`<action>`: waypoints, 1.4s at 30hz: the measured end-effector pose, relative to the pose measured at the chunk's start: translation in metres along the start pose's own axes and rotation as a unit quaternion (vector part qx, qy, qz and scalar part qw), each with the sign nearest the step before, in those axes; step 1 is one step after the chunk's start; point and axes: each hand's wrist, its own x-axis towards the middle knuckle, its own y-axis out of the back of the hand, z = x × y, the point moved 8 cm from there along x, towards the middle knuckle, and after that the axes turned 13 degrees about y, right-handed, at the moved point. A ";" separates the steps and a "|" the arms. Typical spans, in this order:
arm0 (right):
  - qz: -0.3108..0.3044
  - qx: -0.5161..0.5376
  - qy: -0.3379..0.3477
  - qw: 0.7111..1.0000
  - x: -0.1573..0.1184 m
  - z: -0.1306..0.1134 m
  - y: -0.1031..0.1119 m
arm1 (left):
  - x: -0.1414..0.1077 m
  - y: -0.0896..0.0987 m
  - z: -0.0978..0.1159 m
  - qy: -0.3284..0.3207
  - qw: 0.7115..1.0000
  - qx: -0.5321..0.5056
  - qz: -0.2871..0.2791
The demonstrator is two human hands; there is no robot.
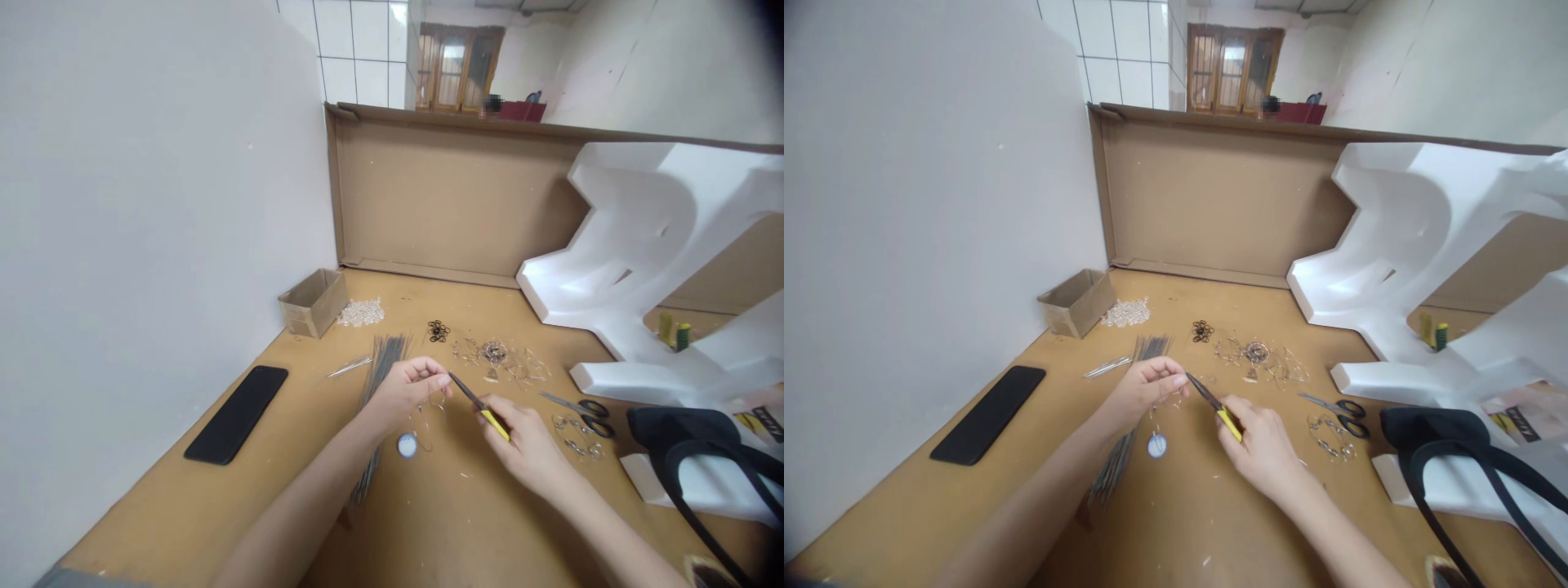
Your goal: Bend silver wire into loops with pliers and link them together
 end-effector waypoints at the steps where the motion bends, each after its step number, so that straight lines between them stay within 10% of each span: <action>1: -0.002 -0.010 -0.001 1.000 -0.001 0.001 0.000 | 0.000 0.000 0.000 -0.001 1.000 -0.003 -0.001; 18: -0.025 -0.130 0.034 0.991 -0.002 0.001 0.015 | -0.004 -0.003 0.001 -0.009 1.000 -0.012 -0.010; 25: 0.000 -0.025 0.005 1.000 -0.001 0.012 0.014 | -0.002 -0.002 0.002 -0.018 1.000 0.023 -0.005; 36: -0.093 -0.145 -0.085 0.981 -0.019 0.063 -0.052 | 0.004 -0.002 -0.001 -0.036 0.997 -0.055 -0.046; 42: -0.041 -0.189 -0.037 0.980 -0.024 0.074 -0.067 | 0.005 0.000 -0.004 -0.034 0.997 -0.060 -0.034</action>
